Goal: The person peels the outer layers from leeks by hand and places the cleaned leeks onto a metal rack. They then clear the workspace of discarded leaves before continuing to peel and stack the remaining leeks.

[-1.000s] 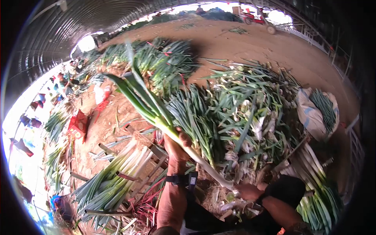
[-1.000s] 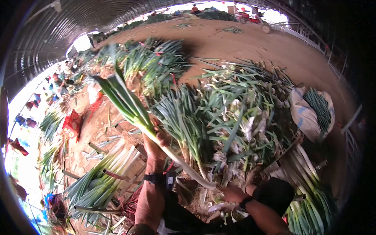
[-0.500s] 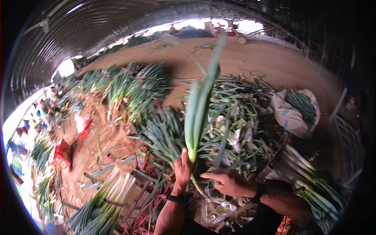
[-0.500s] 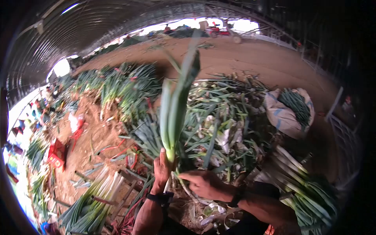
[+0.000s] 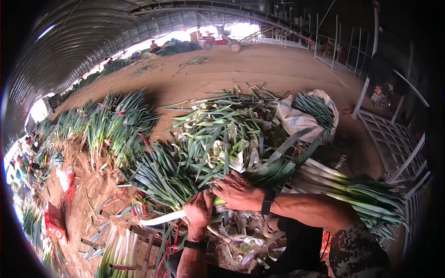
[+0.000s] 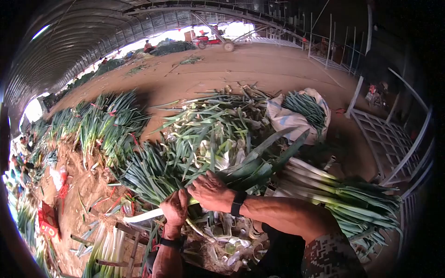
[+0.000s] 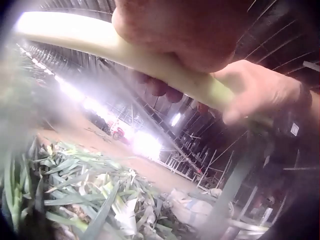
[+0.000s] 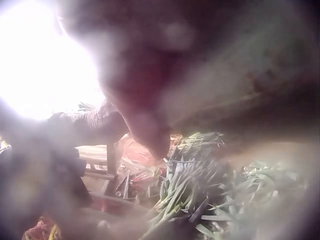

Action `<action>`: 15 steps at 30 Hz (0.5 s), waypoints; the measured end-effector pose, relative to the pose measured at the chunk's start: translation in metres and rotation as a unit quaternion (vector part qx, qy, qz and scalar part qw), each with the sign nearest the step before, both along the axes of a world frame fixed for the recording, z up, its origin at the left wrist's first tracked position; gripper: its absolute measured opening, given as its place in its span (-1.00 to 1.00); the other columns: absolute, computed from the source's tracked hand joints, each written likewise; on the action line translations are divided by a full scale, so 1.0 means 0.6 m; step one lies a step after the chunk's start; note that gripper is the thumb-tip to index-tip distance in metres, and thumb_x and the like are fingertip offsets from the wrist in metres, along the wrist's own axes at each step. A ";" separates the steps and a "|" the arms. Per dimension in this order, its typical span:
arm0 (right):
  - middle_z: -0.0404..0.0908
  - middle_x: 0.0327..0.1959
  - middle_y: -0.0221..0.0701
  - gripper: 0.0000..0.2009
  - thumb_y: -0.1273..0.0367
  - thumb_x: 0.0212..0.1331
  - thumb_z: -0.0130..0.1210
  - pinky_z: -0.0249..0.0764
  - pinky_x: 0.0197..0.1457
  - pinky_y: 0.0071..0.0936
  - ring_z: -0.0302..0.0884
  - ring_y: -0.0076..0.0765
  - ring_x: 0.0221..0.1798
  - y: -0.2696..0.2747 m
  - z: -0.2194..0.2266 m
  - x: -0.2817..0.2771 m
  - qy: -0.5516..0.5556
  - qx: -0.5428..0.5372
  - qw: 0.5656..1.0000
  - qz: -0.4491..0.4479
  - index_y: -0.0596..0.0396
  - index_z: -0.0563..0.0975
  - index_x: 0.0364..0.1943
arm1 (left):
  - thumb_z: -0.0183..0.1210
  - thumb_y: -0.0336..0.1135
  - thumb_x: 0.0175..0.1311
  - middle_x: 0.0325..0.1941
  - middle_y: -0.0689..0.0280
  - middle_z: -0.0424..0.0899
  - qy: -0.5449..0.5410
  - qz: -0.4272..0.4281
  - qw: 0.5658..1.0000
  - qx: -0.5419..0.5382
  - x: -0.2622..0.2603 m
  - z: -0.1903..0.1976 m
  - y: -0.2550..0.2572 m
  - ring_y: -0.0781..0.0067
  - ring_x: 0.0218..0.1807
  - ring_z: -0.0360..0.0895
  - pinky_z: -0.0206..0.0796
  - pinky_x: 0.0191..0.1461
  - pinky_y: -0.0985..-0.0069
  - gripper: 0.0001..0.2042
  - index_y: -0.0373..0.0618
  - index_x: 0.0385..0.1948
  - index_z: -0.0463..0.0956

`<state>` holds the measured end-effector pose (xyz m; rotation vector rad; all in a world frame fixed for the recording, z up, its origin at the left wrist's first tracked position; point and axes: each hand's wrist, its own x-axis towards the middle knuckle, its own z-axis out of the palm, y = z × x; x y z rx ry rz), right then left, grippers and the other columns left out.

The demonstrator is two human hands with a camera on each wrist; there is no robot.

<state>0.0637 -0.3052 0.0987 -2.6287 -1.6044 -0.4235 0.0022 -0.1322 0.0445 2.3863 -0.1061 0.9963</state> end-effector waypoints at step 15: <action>0.49 -0.25 -0.43 -0.72 0.35 0.04 0.25 0.13 0.20 -0.25 0.41 -0.31 -0.03 -0.018 0.037 0.022 -0.021 0.008 0.999 -0.041 -0.04 0.63 -0.10 | -0.04 -0.21 0.49 -0.18 0.12 0.63 -0.091 -0.086 0.984 -0.128 -0.014 0.022 -0.010 0.07 -0.08 0.51 0.29 0.07 0.17 -0.72 -0.20 -0.14 0.60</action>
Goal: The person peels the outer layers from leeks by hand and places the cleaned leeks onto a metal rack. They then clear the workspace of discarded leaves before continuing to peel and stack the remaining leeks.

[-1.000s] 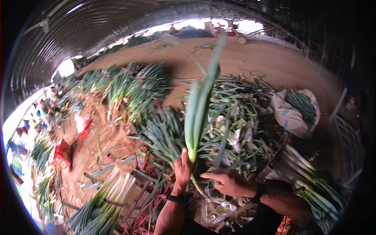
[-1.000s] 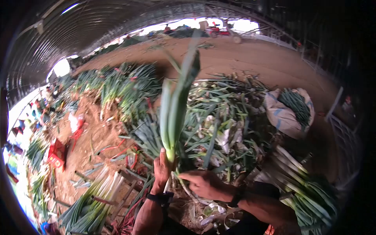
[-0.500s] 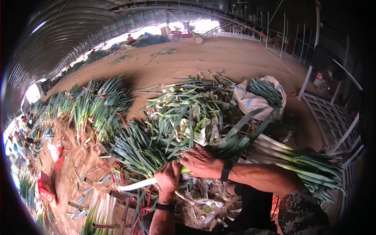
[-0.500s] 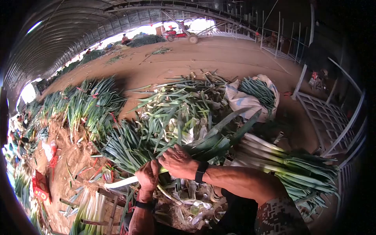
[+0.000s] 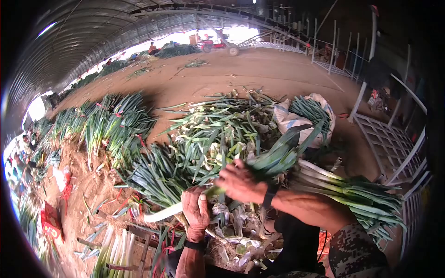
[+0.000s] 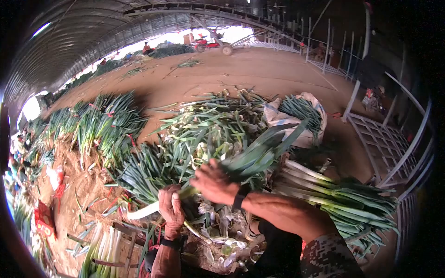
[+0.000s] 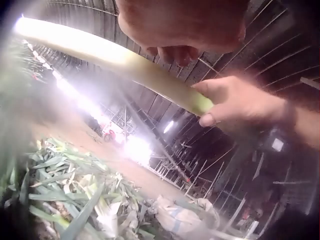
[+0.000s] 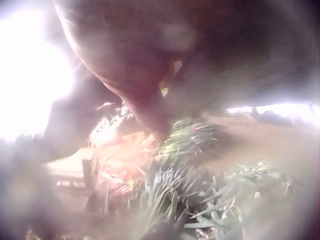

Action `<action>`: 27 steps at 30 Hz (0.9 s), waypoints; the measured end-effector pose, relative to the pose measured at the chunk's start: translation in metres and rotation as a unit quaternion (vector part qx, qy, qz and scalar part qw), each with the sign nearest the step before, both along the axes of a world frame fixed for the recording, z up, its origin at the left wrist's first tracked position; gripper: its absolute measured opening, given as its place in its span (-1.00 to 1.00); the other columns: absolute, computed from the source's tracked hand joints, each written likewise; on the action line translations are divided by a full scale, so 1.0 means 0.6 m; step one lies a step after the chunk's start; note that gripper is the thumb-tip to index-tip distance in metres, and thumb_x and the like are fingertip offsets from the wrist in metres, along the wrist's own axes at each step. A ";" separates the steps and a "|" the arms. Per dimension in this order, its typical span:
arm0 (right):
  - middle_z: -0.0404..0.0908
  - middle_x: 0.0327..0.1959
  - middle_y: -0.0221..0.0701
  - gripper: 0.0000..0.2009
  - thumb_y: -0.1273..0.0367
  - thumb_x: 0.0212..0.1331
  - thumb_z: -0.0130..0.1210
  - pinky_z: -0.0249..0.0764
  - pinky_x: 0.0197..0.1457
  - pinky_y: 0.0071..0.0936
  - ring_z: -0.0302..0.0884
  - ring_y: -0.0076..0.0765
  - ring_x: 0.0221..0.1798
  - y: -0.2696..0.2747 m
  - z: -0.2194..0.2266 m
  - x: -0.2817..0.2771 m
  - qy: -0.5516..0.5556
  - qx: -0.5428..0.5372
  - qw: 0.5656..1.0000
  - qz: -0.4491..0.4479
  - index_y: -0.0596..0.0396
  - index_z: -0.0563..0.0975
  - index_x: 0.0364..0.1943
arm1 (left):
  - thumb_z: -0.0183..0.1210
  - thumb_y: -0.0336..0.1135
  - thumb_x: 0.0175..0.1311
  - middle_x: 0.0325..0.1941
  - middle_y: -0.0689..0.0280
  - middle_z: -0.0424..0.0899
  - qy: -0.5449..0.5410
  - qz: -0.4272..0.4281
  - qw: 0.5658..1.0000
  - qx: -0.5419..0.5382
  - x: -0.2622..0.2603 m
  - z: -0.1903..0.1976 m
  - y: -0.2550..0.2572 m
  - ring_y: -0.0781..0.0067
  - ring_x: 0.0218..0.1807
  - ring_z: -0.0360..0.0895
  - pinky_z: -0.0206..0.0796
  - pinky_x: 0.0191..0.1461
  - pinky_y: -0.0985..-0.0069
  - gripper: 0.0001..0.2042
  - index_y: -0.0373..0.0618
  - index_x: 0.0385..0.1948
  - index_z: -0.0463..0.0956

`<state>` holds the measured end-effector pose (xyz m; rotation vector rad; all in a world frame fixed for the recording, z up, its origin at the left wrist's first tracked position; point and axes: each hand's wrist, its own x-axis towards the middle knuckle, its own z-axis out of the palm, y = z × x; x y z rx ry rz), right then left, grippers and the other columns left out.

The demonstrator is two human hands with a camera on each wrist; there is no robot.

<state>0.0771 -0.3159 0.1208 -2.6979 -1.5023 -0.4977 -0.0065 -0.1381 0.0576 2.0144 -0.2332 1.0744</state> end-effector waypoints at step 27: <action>0.55 -0.11 -0.28 -0.66 0.48 -0.06 0.06 0.30 0.42 -0.04 0.48 -0.06 0.16 0.038 0.137 0.007 0.700 0.436 0.518 0.226 0.10 0.46 -0.10 | 0.14 -0.21 0.42 -0.13 -0.07 0.66 0.116 -0.045 0.992 -0.026 -0.022 -0.016 0.037 -0.20 -0.13 0.62 0.51 -0.10 0.16 -0.63 -0.18 0.16 0.44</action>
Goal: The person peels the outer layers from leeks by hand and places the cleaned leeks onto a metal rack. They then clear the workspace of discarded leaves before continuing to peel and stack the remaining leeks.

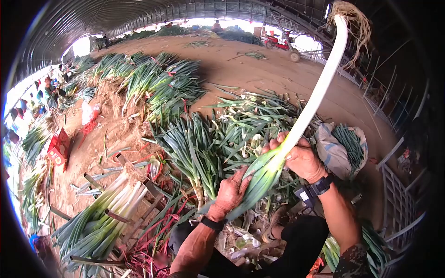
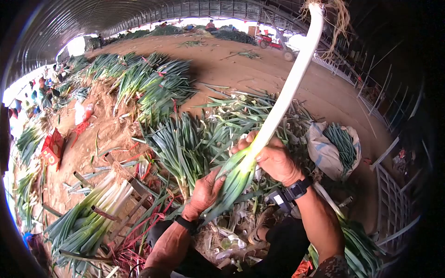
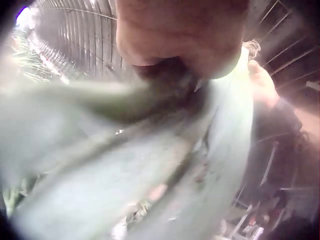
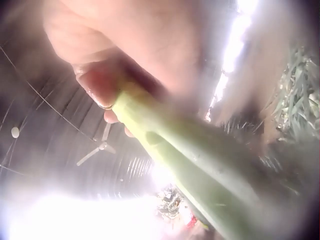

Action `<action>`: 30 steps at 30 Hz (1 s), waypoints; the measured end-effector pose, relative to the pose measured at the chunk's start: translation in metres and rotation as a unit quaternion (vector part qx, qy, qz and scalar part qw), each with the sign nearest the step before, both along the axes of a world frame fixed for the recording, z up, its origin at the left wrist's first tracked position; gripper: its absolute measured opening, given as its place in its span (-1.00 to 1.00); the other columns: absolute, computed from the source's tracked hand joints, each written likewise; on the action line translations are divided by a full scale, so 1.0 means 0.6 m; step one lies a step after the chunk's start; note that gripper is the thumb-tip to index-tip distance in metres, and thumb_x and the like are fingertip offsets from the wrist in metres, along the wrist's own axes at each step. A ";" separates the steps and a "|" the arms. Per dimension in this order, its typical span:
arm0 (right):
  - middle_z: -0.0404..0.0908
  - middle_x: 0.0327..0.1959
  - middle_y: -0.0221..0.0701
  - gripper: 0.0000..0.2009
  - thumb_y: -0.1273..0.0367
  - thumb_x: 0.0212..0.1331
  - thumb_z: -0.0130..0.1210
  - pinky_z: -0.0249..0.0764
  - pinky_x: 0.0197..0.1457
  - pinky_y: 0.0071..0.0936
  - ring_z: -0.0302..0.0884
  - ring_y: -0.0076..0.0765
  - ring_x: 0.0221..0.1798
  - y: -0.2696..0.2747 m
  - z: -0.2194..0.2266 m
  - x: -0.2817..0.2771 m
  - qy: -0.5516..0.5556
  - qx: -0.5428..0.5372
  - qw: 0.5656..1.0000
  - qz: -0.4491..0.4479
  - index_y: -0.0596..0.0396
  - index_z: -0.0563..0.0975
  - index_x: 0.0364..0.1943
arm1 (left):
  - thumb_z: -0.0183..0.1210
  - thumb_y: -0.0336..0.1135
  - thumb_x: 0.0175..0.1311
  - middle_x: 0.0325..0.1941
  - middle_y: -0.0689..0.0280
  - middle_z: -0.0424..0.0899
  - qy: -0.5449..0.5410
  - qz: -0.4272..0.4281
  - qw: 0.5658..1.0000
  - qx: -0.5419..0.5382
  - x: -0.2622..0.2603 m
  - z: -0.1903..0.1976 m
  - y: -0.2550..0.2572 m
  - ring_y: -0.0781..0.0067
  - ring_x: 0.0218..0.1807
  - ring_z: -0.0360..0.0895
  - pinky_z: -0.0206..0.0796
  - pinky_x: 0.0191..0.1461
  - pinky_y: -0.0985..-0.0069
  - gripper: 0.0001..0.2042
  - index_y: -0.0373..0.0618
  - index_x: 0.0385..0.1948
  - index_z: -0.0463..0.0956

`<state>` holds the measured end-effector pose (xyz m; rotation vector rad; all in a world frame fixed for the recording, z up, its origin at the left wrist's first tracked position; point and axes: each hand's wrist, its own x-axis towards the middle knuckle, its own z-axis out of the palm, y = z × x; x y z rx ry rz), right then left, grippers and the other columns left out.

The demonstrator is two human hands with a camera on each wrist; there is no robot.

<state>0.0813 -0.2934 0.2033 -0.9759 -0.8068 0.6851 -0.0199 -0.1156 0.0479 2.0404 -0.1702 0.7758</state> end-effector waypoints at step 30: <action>0.46 0.12 -0.24 -0.38 0.59 0.12 -0.06 0.27 0.46 -0.13 0.41 -0.12 0.27 -0.329 0.169 0.127 -0.073 0.132 0.915 -0.375 0.17 0.27 0.38 | 0.29 0.05 0.21 0.04 0.14 0.70 0.306 0.098 0.935 0.148 -0.014 -0.087 0.076 0.02 0.04 0.64 0.47 0.09 0.21 -0.55 0.04 0.05 0.61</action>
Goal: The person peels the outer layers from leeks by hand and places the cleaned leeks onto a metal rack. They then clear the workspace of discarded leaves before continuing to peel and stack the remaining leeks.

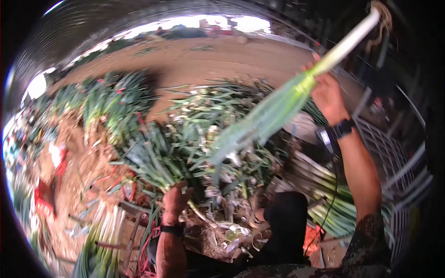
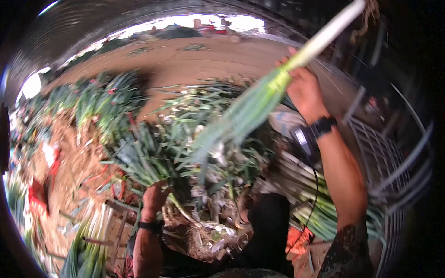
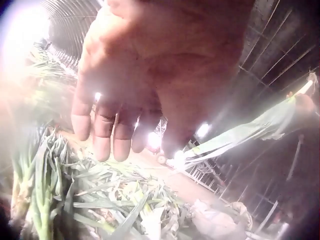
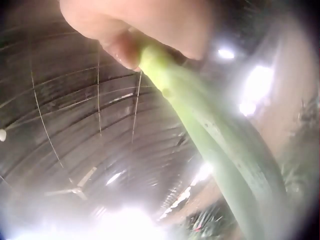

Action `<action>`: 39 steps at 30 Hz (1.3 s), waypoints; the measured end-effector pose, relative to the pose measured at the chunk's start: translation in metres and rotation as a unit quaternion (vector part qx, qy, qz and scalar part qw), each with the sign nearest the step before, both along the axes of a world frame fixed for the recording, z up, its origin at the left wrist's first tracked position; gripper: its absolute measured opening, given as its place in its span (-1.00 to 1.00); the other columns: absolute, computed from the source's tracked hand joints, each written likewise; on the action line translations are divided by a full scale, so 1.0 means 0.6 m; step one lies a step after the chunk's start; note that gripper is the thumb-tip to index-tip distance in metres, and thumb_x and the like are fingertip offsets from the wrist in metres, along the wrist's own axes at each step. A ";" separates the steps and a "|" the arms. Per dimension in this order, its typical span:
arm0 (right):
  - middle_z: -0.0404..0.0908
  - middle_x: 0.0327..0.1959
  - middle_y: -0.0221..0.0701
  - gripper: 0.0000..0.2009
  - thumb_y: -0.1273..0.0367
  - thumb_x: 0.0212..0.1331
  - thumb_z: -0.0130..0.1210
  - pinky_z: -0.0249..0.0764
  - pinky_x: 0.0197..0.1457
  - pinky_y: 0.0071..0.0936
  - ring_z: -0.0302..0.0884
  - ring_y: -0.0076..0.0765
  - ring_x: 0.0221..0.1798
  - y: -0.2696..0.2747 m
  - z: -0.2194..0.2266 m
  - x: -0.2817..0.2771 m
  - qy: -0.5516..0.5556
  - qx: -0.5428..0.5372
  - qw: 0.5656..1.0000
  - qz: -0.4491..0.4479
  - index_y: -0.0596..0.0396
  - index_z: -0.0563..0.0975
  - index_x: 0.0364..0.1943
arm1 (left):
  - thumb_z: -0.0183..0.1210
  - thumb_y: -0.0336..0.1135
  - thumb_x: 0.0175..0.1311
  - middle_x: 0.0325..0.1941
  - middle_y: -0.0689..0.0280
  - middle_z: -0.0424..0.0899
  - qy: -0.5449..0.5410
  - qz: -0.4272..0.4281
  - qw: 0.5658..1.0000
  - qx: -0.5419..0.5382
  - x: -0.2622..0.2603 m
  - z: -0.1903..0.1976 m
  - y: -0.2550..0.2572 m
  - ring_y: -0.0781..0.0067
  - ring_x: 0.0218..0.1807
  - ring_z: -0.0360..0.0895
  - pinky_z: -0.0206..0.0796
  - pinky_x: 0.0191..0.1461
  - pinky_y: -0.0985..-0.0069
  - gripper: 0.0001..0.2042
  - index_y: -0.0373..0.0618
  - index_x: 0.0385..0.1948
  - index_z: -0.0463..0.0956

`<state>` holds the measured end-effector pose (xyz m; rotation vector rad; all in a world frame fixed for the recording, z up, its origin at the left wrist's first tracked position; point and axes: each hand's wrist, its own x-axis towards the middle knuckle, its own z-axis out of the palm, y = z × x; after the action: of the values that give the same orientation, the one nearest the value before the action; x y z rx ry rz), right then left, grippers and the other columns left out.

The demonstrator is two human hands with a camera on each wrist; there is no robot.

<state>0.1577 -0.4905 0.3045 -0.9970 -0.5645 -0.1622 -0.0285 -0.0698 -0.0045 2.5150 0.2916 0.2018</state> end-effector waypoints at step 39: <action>0.65 -0.21 -0.27 -0.35 0.55 -0.07 0.26 0.52 0.00 -0.18 0.61 -0.04 -0.13 -0.598 -0.580 -0.282 0.058 -0.677 0.661 -0.317 0.00 0.45 0.25 | 0.18 -0.21 0.37 -0.19 0.27 0.75 0.162 -0.030 0.953 -0.254 -0.016 0.040 -0.003 0.51 -0.21 0.68 0.47 -0.17 0.54 -0.69 -0.23 -0.01 0.62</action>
<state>-0.0114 -0.8492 -0.0436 -2.6678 -0.0836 -0.2980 -0.0383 -0.0714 0.0198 2.0292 0.3453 -0.2845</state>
